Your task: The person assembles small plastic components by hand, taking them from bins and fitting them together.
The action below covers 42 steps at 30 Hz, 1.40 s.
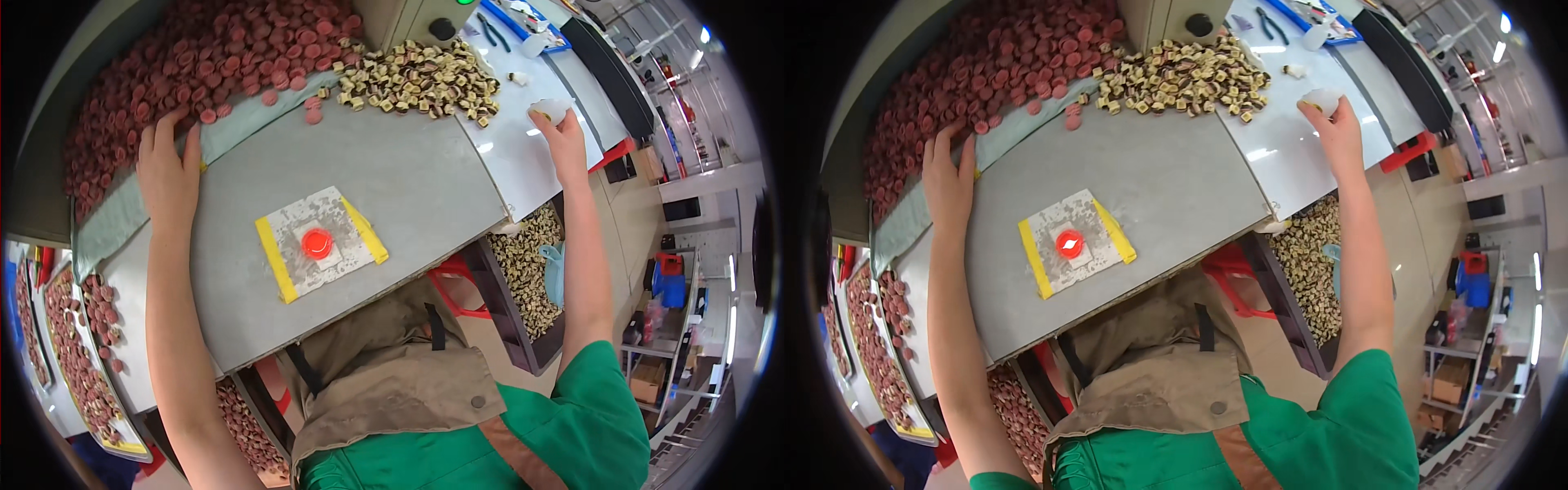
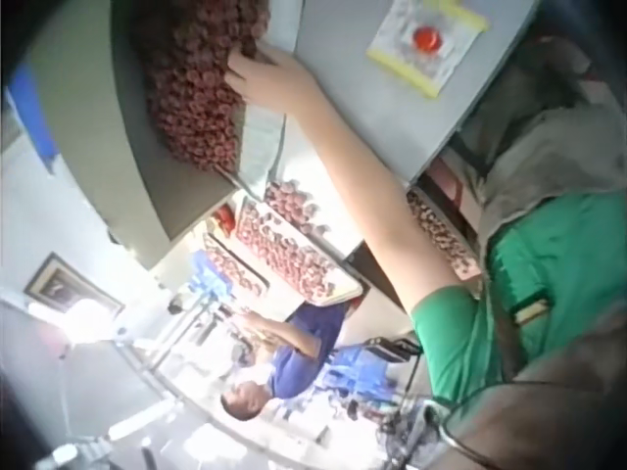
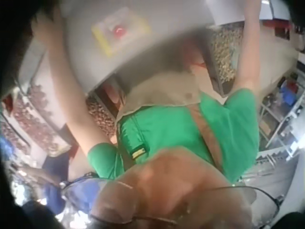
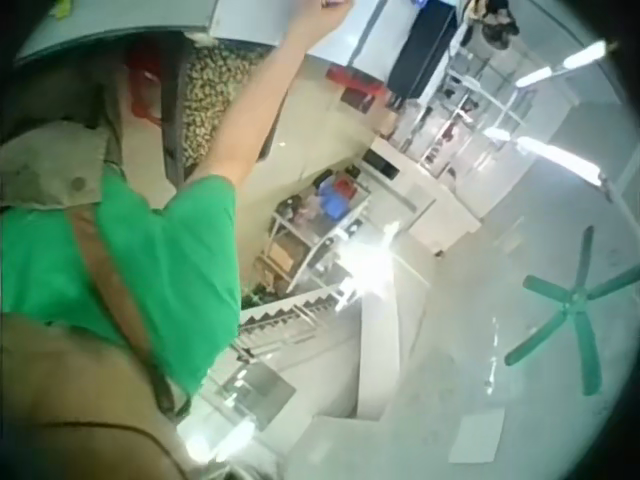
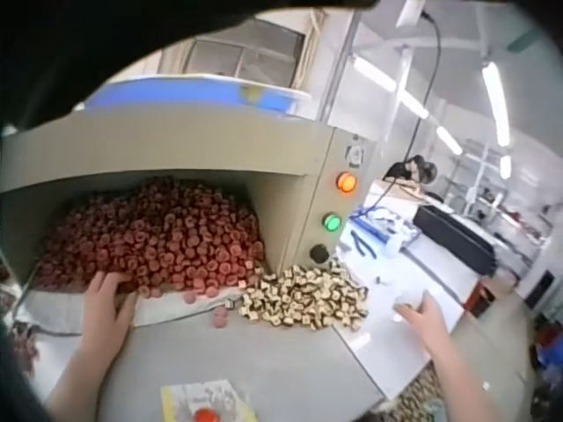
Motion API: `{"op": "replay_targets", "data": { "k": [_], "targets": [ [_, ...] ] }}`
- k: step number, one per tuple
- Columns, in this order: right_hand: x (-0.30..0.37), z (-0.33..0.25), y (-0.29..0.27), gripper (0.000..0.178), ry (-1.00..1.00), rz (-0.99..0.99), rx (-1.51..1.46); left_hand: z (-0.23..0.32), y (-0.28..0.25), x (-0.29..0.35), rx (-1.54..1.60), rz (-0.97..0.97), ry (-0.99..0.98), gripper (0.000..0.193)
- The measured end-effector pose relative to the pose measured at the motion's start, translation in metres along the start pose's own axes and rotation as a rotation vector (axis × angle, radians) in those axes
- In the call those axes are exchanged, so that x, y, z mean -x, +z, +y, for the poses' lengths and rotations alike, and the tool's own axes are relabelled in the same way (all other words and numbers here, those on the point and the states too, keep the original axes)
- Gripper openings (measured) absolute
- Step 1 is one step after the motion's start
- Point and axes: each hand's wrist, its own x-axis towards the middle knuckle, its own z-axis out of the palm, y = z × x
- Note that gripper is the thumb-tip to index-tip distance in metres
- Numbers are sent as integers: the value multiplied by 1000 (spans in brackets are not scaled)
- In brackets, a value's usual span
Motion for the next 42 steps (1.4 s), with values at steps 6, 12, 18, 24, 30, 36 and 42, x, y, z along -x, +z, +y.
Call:
{"op": "replay_targets", "data": {
  "k": [6,12,18,24,30,36,42],
  "targets": [
    [-20,33,-26,45,142,85,335,11,1,-4,-94,-22,-6,29],
    [15,4,-9,25,-266,248,165,11,2,-7,6,-7,-26,25],
    [-59,34,41,21,-496,220,555,14,1,-7,76,-14,-27,24],
    [-90,22,47,27,-329,103,921,11,-3,-8,120,-15,-85,27],
    [-91,18,55,26,-142,132,939,7,-6,-7,79,-38,-104,28],
    [-71,-6,57,24,-147,109,750,4,-8,-8,90,-34,-80,26],
    [-85,-26,60,40,-322,148,509,4,-11,-6,85,-32,-83,26]
  ]
}}
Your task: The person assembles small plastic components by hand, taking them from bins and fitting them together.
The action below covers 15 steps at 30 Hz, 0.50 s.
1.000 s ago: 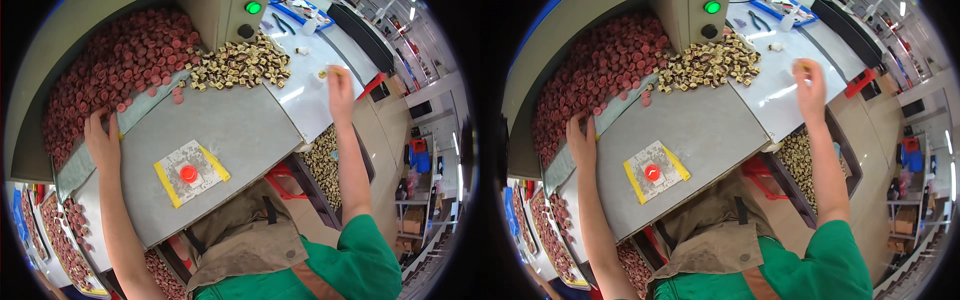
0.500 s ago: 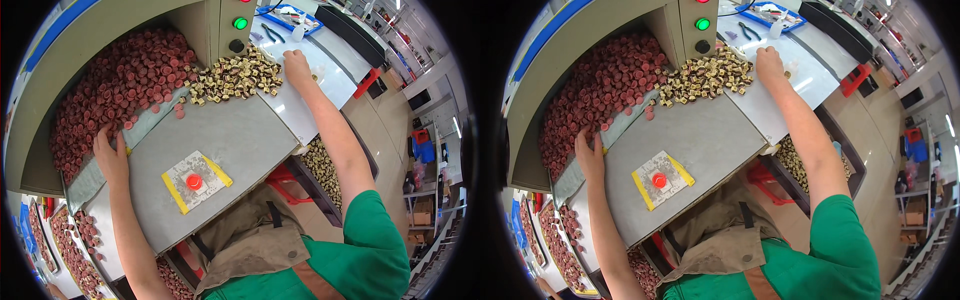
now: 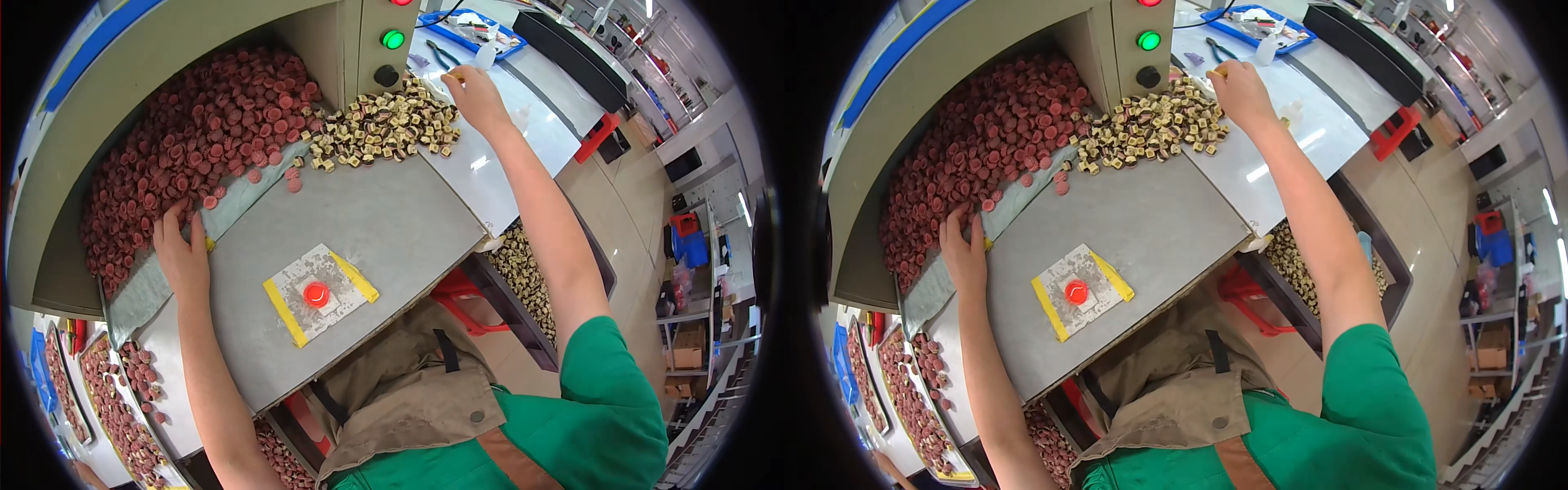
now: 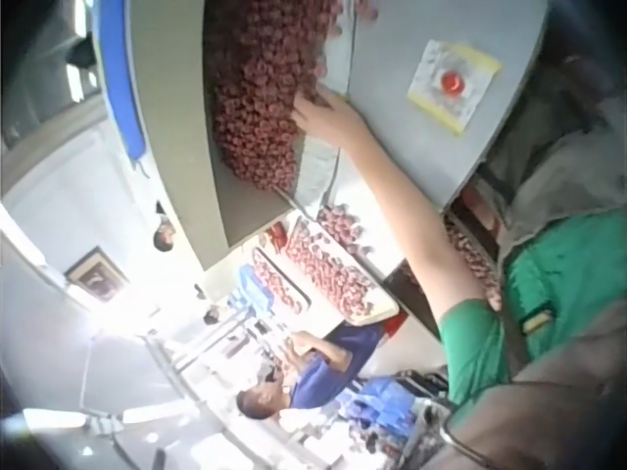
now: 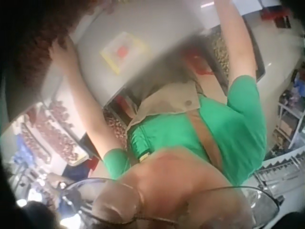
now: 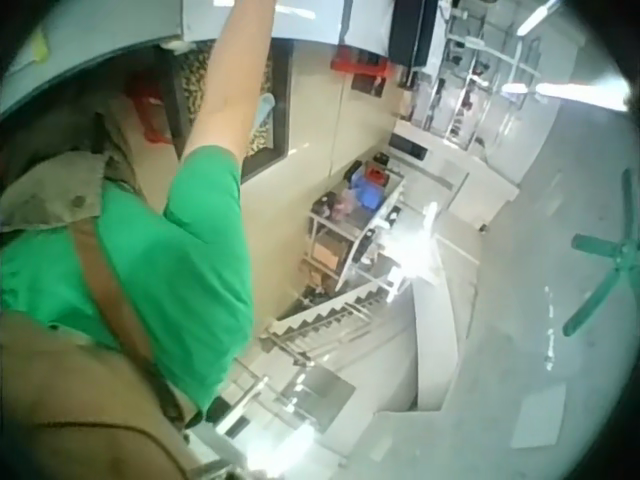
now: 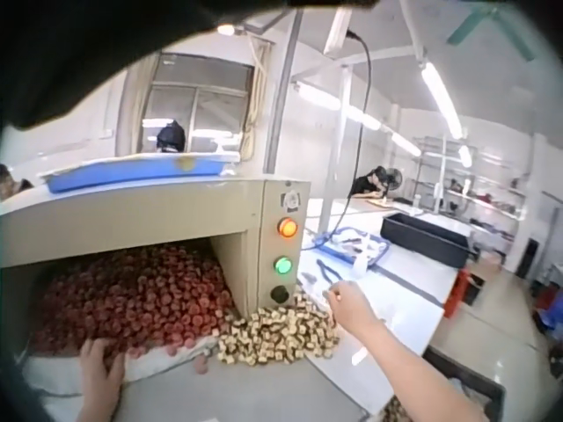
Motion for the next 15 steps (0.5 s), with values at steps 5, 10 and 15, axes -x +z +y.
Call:
{"op": "replay_targets", "data": {
  "k": [5,10,15],
  "targets": [
    [-33,37,15,35,67,-189,148,6,3,-5,48,-8,-2,26],
    [-63,53,27,31,138,-7,-114,1,3,-4,29,-11,-9,26],
    [-66,83,43,32,288,136,-44,4,7,-7,37,-11,-1,26]
  ]
}}
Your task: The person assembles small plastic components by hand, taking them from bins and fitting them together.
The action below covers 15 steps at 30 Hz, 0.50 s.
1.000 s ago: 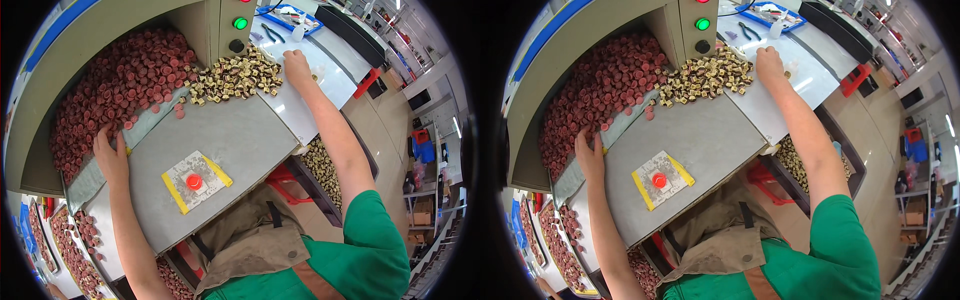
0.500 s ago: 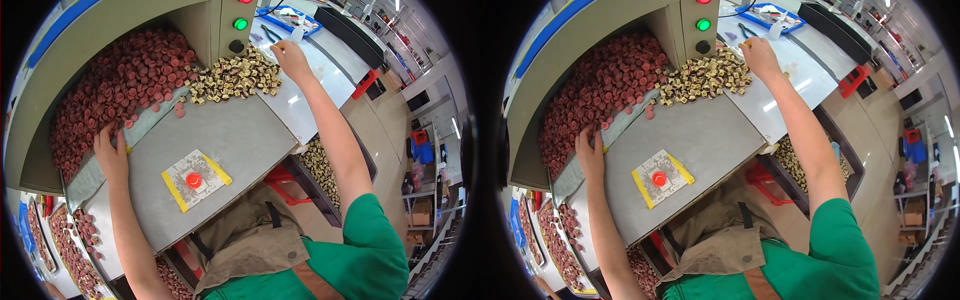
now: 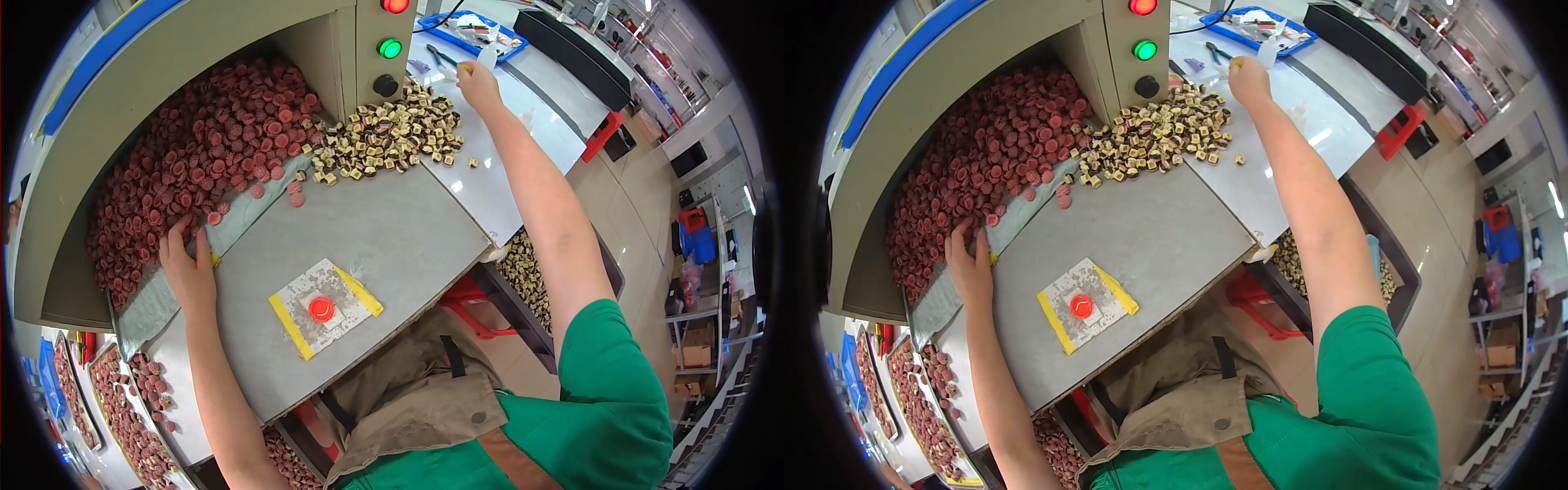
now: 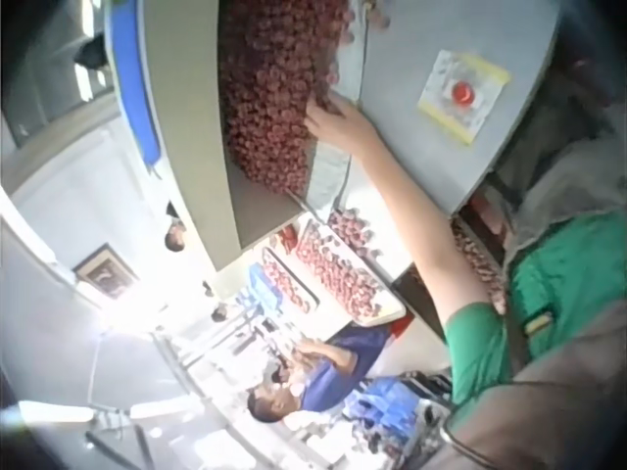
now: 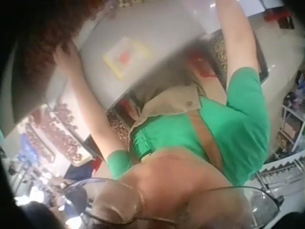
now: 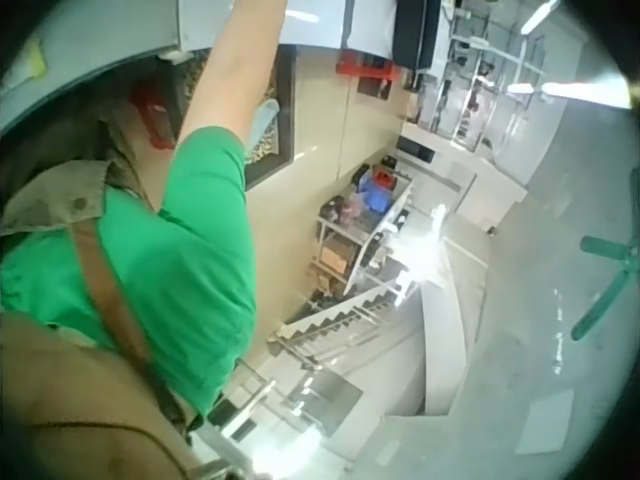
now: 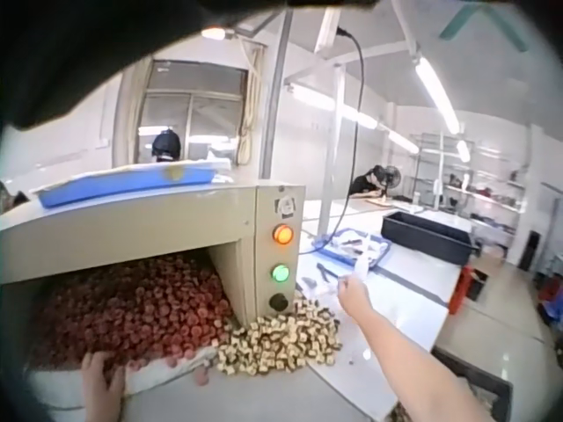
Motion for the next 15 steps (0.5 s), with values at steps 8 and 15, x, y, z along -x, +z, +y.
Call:
{"op": "replay_targets", "data": {
  "k": [8,15],
  "targets": [
    [102,-66,-43,52,-1,-388,-246,-6,-2,6,7,-10,-16,26],
    [161,-75,-24,44,-233,-180,-148,-17,1,7,-37,112,-15,28]
  ]
}}
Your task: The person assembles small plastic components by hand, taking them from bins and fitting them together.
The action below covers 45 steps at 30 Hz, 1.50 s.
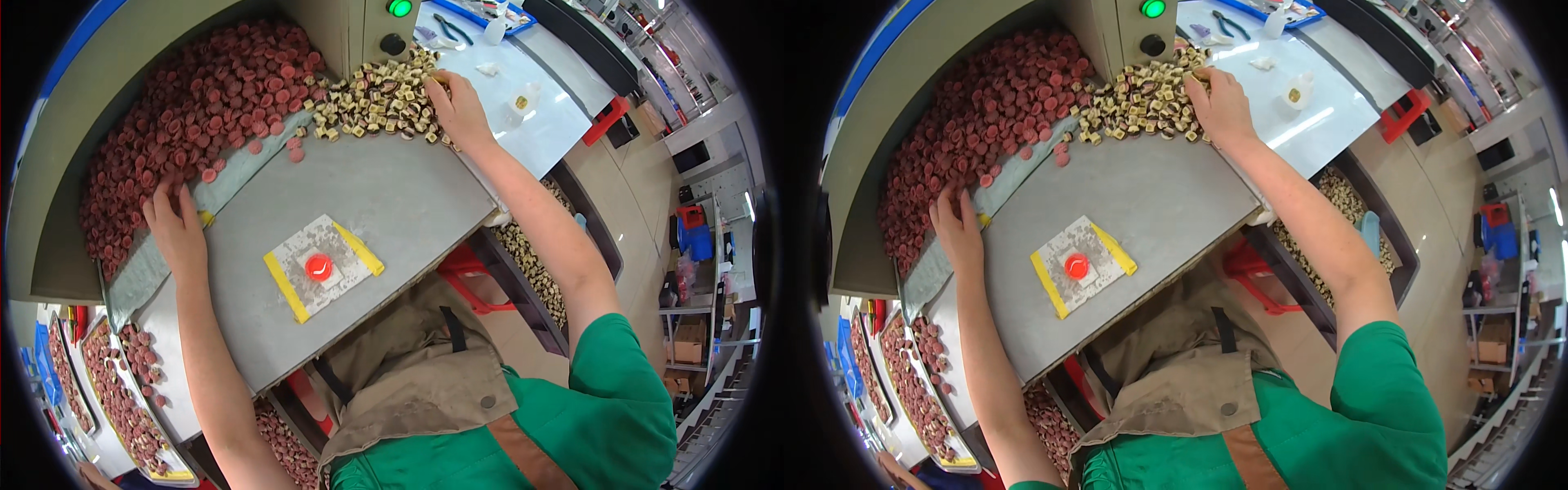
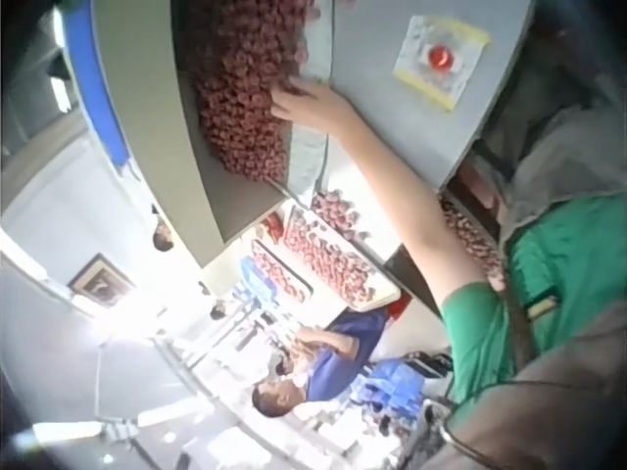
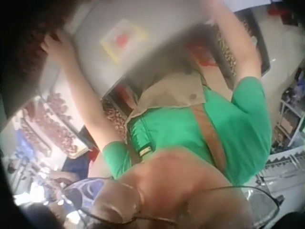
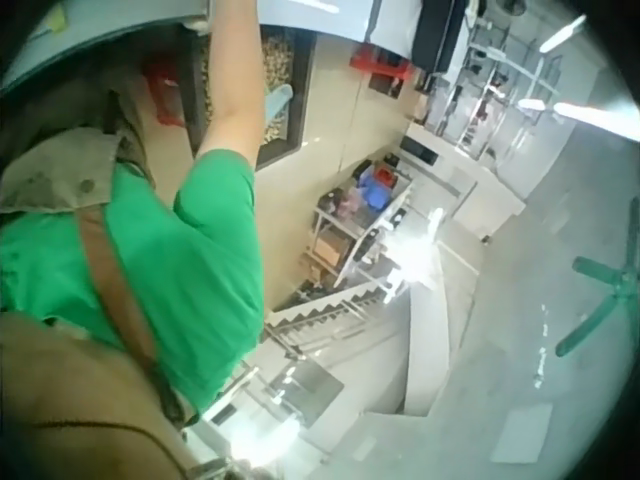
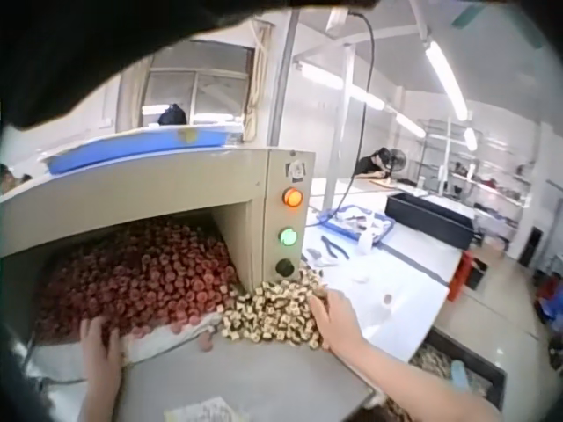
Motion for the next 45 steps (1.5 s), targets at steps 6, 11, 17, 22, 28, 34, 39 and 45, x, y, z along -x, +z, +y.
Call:
{"op": "replay_targets", "data": {
  "k": [6,11,17,22,28,34,39,45],
  "targets": [
    [14,-27,20,42,-98,54,33,-8,-4,5,1,40,45,27],
    [25,-71,-6,26,-297,24,-25,-10,-22,11,40,59,10,25],
    [73,-104,-25,16,-486,-373,250,9,-51,23,537,-16,-380,28],
    [85,-89,-14,18,-560,-252,244,29,-93,68,1375,-191,-813,32],
    [108,-131,-19,18,-68,-730,-181,62,-106,127,1802,-270,-1071,33],
    [117,-132,-11,18,-63,-697,-156,81,-97,136,1823,-346,-1086,30],
    [122,-134,-14,18,-168,-621,-67,77,-91,141,1889,-368,-1014,30],
    [117,-138,-14,19,-428,-612,-20,76,-97,145,1878,-295,-1083,34]
  ]
}}
